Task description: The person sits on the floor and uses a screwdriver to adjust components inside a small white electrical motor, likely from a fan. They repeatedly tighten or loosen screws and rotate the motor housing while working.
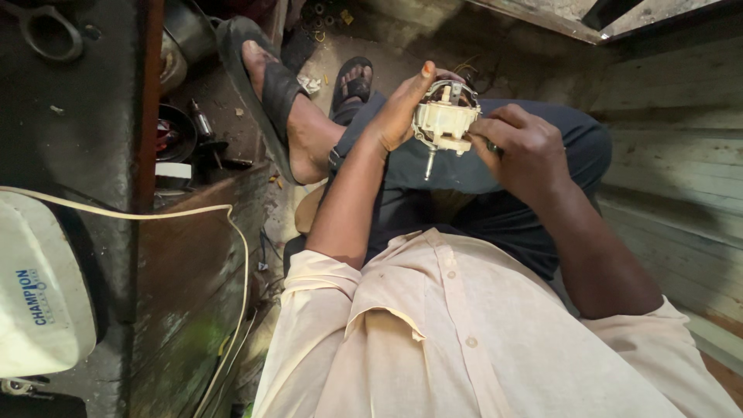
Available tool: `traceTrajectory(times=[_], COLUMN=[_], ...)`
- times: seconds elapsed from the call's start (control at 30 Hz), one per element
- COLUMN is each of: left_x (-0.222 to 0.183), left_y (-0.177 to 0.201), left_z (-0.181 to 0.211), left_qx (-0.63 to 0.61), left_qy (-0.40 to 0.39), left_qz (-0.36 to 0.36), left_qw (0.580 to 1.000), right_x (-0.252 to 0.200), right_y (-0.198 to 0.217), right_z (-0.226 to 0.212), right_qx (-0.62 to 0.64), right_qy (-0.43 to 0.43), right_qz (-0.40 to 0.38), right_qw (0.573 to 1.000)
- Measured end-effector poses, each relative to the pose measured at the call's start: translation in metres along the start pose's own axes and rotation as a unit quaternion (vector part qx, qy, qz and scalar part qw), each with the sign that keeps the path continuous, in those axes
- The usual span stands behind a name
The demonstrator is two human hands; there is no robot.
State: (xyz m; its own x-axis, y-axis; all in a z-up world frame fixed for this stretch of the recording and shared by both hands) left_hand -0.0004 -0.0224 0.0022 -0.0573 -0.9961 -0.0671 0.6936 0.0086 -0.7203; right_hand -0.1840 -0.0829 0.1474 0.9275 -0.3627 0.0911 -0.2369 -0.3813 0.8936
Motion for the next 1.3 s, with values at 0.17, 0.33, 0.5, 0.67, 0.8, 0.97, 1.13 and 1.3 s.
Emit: traceTrajectory(times=[0.17,0.33,0.5,0.67,0.8,0.97,1.13,1.3], left_x=[0.001,0.000,0.006,0.001,0.009,-0.001,-0.002,-0.003], left_y=[0.002,0.004,0.004,0.011,0.015,0.011,0.012,0.013], left_z=[-0.002,-0.003,-0.004,-0.012,-0.016,-0.010,-0.005,-0.005], left_qx=[0.007,0.000,0.001,-0.003,-0.007,-0.004,-0.003,0.010], left_qy=[0.001,0.003,0.006,0.013,0.000,0.046,0.039,0.047], left_qz=[0.002,0.006,0.010,0.014,0.004,0.074,0.040,0.052], left_qw=[1.000,1.000,1.000,1.000,1.000,0.996,0.998,0.998], right_x=[-0.010,-0.032,-0.045,-0.062,-0.072,-0.068,-0.071,-0.074], right_y=[-0.006,0.007,0.012,0.030,0.050,0.050,0.043,0.049], right_z=[0.016,0.049,0.052,0.037,0.034,0.022,0.029,0.027], right_qx=[0.000,0.153,0.073,-0.153,-0.133,-0.117,-0.114,-0.110], right_qy=[-0.007,-0.056,-0.018,-0.066,-0.135,-0.127,-0.131,-0.097], right_qz=[-0.012,0.116,0.166,0.109,0.045,0.068,0.087,0.113], right_qw=[1.000,0.980,0.983,0.980,0.981,0.983,0.981,0.983])
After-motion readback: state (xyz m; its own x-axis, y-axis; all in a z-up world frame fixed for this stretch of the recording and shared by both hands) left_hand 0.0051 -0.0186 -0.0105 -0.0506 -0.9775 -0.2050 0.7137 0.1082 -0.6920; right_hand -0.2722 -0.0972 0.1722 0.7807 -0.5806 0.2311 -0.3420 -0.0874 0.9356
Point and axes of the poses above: each hand's wrist, its own x-axis towards the middle knuckle, its own y-axis out of the back of the hand, z = x × y, the point moved 2 cm from there along x, towards the middle knuckle, and after that the axes turned 7 degrees about -z, right-handed, at the moved point
